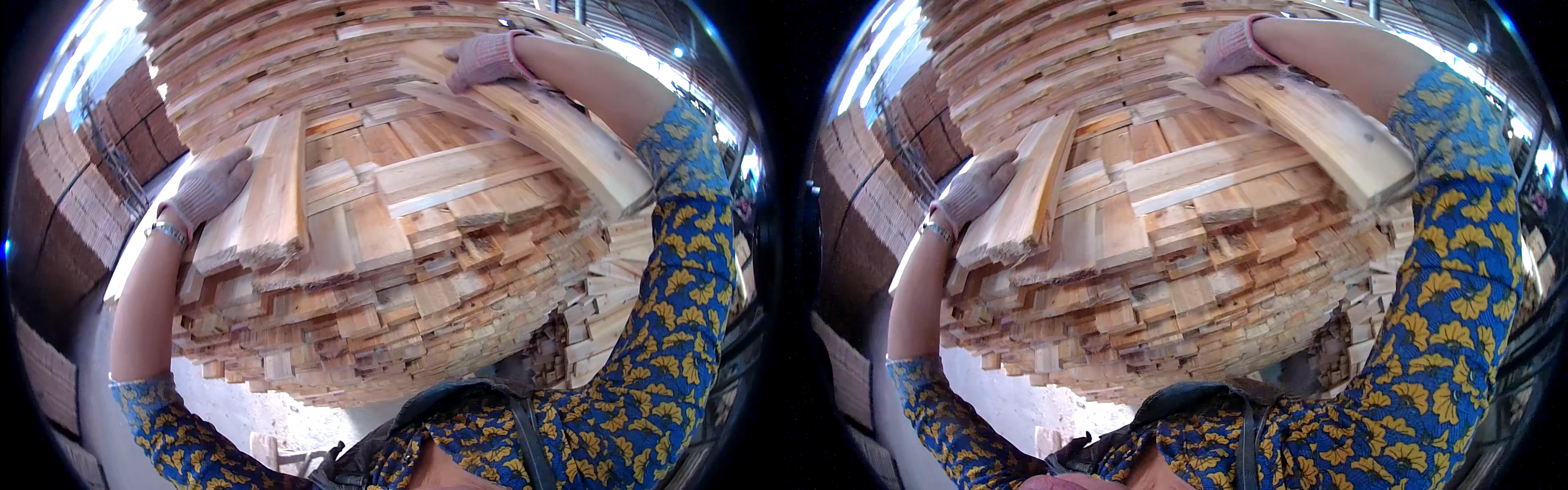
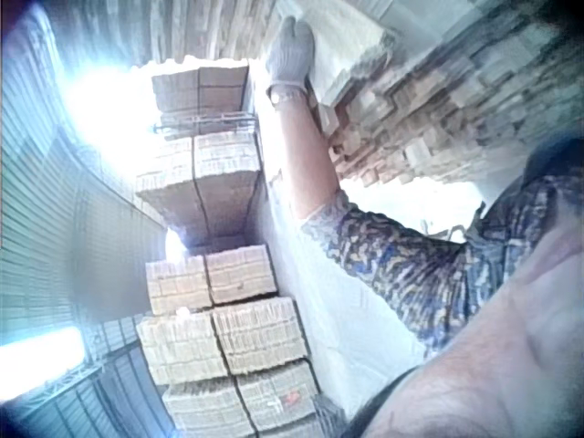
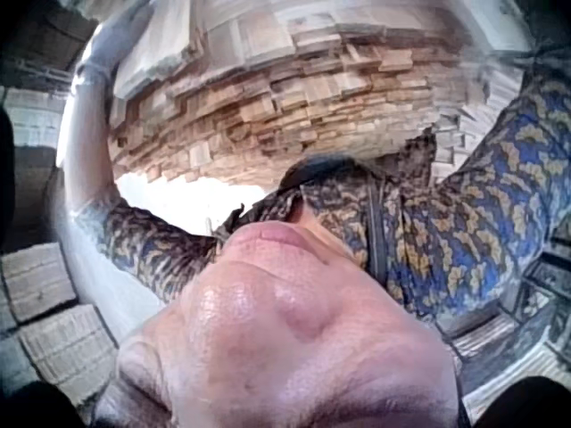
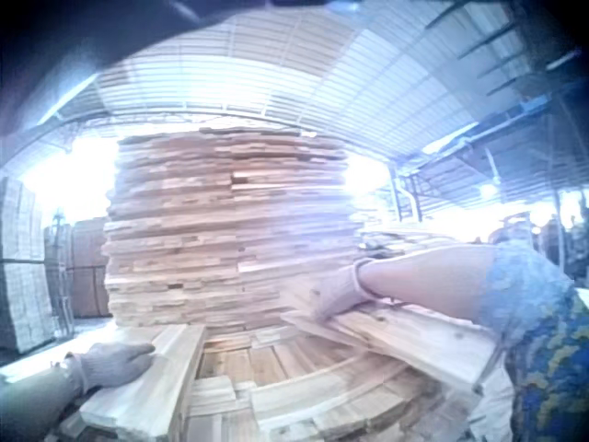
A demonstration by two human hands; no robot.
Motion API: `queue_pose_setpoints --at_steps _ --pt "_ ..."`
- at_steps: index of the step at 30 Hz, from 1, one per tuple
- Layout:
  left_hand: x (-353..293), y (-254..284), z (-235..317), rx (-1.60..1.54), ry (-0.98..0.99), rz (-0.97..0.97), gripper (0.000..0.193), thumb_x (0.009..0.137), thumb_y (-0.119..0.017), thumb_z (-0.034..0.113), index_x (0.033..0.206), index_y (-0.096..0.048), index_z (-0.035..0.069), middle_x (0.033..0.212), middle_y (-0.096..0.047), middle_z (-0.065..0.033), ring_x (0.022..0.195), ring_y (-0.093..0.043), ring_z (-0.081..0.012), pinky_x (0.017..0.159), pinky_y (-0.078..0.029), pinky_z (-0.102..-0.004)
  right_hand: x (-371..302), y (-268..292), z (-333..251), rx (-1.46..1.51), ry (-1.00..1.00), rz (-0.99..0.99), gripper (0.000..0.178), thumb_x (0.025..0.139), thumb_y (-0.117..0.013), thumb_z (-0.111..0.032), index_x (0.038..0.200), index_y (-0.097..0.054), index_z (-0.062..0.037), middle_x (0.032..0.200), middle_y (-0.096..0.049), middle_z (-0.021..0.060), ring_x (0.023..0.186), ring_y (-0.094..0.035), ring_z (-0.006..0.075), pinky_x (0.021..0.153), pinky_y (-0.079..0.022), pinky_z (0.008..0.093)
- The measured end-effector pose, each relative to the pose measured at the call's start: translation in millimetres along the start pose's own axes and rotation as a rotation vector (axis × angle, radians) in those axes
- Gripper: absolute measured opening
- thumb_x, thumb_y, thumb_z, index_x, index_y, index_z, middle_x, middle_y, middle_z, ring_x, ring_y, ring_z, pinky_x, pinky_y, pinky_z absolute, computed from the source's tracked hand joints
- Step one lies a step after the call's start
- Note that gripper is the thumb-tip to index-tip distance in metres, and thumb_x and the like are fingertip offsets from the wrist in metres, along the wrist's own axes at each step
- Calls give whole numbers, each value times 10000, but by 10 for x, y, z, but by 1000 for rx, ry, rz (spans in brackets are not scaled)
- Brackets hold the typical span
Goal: The person lifts bundles of wooden planks from a lower pile and stacks them onto a higher stack. They wear gloves and use both hands to handle the wood, repeatedly lifting and placing the planks to build up the pile.
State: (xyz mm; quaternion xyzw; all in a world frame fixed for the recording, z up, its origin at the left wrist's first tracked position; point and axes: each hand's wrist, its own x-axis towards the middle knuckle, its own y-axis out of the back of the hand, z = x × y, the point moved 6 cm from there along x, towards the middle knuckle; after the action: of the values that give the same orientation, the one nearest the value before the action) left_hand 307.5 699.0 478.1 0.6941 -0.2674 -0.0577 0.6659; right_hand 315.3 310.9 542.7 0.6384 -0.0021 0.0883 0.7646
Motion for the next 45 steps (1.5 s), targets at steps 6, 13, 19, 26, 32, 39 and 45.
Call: queue_pose_setpoints --at_steps 6,13,19,26,32,39,45 --pt "80 36 230 -58 12 5 550 1017 -391 463 1410 -509 97 1352 -572 -210 1264 -540 -351 1082 -398 -391 617 -150 -615 614 -13 -164 297 769 -635 -328 954 -620 -96 861 -647 67 743 -590 170 678 -503 401" --pt "6 91 155 -29 75 -34 545 1010 -374 436 1413 -500 91 1349 -575 -205 1255 -543 -360 1080 -393 -404 1326 -566 -2064 19 474 -75 419 924 -592 -287 1264 -616 -44 1136 -671 161 994 -690 261 868 -548 446" --pt "15 80 160 -32 64 -19 548 1004 -393 452 1421 -492 110 1329 -587 -215 1240 -554 -361 1069 -404 -413 513 -246 -1142 664 340 -198 725 898 -617 -496 1460 -419 -82 1412 -518 167 1172 -607 326 897 -541 503" --pt "28 5 69 -25 71 1 531 1004 -416 465 1406 -515 132 1276 -611 -232 1201 -579 -372 1036 -427 -427 -218 -833 463 484 8 -148 898 772 -717 -540 1472 -393 -80 1312 -578 178 1124 -578 294 963 -466 402" --pt "62 45 200 -99 68 -40 507 1023 -453 421 1384 -533 75 1339 -587 -207 1270 -544 -320 1080 -405 -370 -164 -316 499 150 -63 -38 685 741 -704 -353 1315 -535 -19 1096 -661 170 1012 -622 279 895 -480 401" --pt "64 33 149 -76 33 22 535 1009 -413 478 1382 -542 117 1287 -614 -208 1204 -576 -363 1042 -427 -411 485 -834 -64 72 -4 -94 576 752 -660 -427 1127 -685 9 1063 -698 193 1000 -645 323 874 -492 416" --pt "47 26 100 -50 43 38 546 1001 -437 490 1379 -545 111 1294 -615 -199 1216 -571 -354 1053 -420 -401 85 -557 -139 282 -30 -177 588 720 -683 -489 1093 -705 -35 1059 -684 194 978 -654 280 868 -497 432"
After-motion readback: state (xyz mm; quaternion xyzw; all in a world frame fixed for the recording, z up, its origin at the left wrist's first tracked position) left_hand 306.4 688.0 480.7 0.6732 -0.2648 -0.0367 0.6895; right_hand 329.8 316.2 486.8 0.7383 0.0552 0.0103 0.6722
